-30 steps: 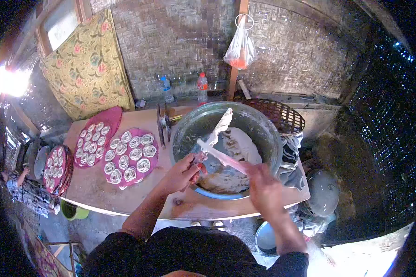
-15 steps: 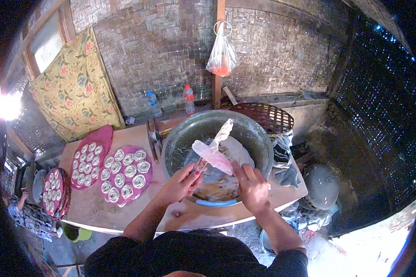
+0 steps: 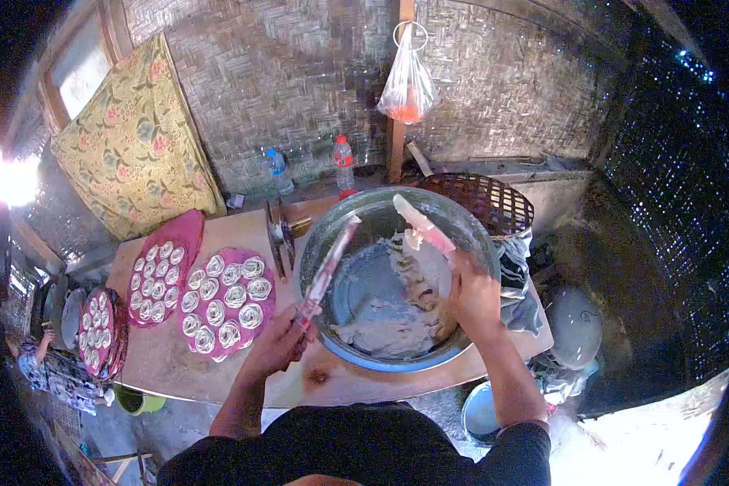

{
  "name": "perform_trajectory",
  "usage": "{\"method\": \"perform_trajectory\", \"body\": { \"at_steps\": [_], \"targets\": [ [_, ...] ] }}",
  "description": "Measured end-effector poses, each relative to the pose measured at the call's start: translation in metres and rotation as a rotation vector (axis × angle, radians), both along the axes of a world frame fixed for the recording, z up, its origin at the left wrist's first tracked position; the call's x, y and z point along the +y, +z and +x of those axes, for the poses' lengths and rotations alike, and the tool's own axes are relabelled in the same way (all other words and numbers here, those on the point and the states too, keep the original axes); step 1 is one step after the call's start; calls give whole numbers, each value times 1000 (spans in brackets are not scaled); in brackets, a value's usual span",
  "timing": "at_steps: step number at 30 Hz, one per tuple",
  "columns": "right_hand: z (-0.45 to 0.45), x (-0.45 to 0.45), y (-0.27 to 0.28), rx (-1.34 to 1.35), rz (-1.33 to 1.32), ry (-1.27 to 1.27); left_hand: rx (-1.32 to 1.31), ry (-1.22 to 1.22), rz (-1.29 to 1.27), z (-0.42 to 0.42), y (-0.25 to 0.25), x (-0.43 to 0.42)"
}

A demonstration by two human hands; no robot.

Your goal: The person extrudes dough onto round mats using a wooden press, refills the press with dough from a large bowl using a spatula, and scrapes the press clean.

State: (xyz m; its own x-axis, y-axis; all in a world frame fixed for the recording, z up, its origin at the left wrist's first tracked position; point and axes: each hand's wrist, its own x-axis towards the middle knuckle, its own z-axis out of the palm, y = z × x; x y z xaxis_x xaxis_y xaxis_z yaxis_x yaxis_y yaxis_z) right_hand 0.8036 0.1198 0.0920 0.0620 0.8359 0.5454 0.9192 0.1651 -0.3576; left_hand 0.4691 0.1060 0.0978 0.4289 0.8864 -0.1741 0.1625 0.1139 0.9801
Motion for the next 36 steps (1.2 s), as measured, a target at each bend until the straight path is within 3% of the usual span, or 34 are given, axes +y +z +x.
{"method": "perform_trajectory", "body": {
  "at_steps": [3, 5, 7, 10, 14, 16, 19, 21, 23, 25, 27, 33, 36],
  "targets": [
    [14, 30, -32, -38, 22, 24, -195, 54, -124, -4, -8, 8],
    [30, 49, -58, -512, -710, -43, -170, 51, -185, -1, -7, 9],
    [23, 42, -15, -509, -601, 5, -203, 43, -134, 3, -11, 18],
    [-1, 10, 44, -293, -327, -35, -207, 75, -178, 5, -6, 25],
    [2, 2, 33, -367, -503, -43, -253, 93, -201, 11, -19, 36],
    [1, -7, 41, -67, -36, -32, -244, 56, -75, 13, -29, 52],
    [-9, -23, 39, -17, 43, 96, -230, 16, 59, 28, -37, 63],
    [-25, -23, 26, -26, 149, 190, -225, 6, 97, 41, -31, 65],
    [-35, -29, 20, -282, 63, 261, -204, -49, -40, 52, -18, 62],
    [-34, -25, 23, -349, 75, 281, -261, -86, -127, 55, -17, 63],
    [-27, -22, 20, -319, 160, 47, -268, -107, -45, 58, -20, 62],
    [-25, -22, 16, -407, 133, 153, 55, -53, 344, 58, -16, 58],
    [-16, -13, 20, -363, 177, 54, 138, -55, 453, 55, -21, 58]
  ]
}}
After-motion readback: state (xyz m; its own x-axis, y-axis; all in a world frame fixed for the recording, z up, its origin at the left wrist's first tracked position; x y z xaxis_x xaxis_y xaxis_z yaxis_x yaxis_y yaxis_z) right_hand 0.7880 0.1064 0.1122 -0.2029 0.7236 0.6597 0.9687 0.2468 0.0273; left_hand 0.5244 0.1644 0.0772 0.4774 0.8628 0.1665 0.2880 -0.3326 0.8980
